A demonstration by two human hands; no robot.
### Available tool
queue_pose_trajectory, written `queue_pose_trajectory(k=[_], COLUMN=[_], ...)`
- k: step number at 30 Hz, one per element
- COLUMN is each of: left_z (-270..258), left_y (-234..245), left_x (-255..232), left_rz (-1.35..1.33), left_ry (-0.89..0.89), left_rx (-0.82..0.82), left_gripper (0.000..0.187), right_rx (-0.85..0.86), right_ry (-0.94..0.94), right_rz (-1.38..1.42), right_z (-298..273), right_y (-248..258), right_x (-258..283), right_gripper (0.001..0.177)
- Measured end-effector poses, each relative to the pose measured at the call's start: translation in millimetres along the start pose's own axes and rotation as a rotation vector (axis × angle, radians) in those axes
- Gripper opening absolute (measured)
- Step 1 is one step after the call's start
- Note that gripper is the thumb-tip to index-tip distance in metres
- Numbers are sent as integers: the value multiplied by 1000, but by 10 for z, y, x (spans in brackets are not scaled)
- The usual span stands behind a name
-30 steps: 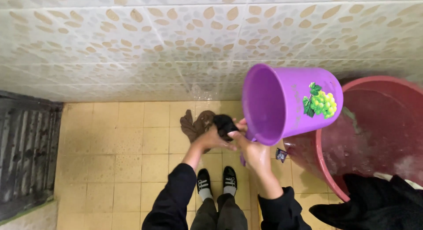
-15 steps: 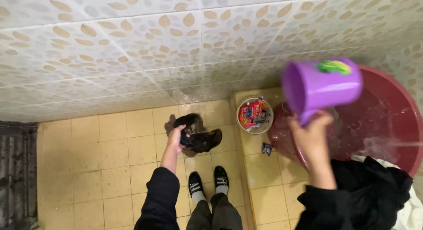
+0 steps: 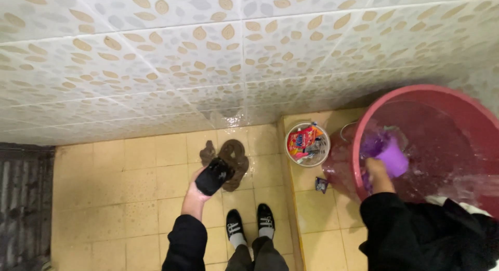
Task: Rinsing and wringing out dark-colored clothes by hand in a bathroom using a water dipper and a basin.
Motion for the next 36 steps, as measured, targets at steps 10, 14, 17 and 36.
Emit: queue_pose_trajectory(k=[10,14,17,36], left_z=[-168,-331,-566,535], left_y=[-25,-202,-605,-1040], left_x=[-59,-156,-151,71], left_rz=[187,365,252,1000], left_ry=[170,108,137,-606], left_rx=[-202,-185,-25,-314], left_gripper=[15,24,45,45], right_rx=[335,601,792,806], right_ry=[-92,41,239,290], right_rz=[1487,1477,1388,572], right_z=[-1213,-1790,-2495,-4234], right_y=[890,1032,1031,-771], right_x=[272,280,656,1867], right_gripper=[36,31,4,13])
Point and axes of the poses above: each hand's wrist, its own z-axis towards the middle knuckle, its own y-axis out of the back of the hand, x = y × z, the point moved 3 cm from there along z, towards the middle knuckle, and after that the axes turned 5 degrees about -x, right-handed, at the moved point
